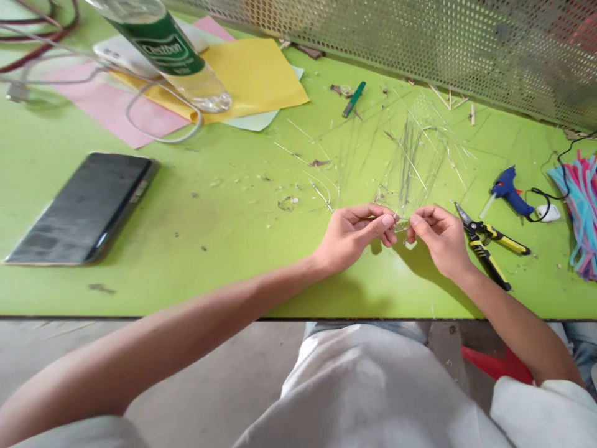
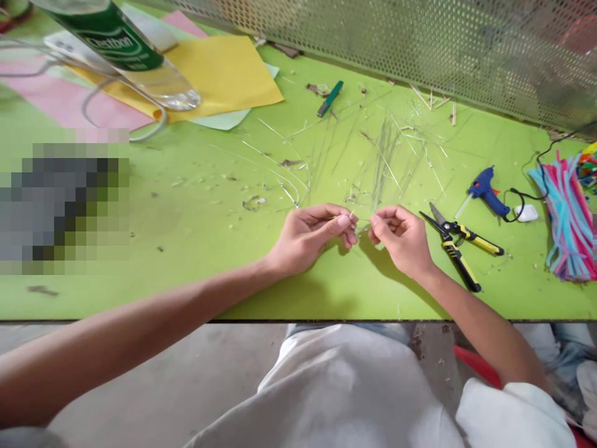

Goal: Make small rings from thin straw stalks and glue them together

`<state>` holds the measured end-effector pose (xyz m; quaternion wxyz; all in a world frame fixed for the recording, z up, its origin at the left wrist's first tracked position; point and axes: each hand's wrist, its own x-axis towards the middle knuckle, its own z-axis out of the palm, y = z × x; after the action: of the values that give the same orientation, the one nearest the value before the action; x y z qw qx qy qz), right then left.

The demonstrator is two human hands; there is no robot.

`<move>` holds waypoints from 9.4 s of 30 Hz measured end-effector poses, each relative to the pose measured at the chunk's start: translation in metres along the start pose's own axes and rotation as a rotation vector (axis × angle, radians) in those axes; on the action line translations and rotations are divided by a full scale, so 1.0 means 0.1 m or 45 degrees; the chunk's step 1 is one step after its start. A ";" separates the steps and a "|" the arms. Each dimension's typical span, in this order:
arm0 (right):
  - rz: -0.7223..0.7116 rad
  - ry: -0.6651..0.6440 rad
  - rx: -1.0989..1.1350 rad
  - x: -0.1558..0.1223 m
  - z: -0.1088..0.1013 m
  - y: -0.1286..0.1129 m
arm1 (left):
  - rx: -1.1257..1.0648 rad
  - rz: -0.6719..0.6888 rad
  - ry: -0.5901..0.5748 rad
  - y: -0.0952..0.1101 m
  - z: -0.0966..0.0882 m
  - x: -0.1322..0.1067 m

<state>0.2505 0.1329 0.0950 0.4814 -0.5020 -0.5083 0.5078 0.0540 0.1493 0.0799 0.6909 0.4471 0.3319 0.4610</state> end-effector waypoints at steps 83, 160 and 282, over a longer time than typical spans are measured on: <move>-0.150 -0.112 -0.198 -0.10 0.12 0.02 | 0.650 -0.061 -0.345 0.11 0.06 -0.06; -0.037 -0.168 -0.142 0.05 -0.03 0.13 | -0.134 0.044 0.153 -0.05 0.03 0.07; -0.068 -0.059 -0.168 0.00 -0.07 -0.05 | -0.042 0.067 0.199 -0.06 0.03 0.04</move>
<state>0.2569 0.1335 0.1002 0.4488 -0.5071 -0.5649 0.4715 0.0603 0.1511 0.0754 0.6579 0.4070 0.3654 0.5177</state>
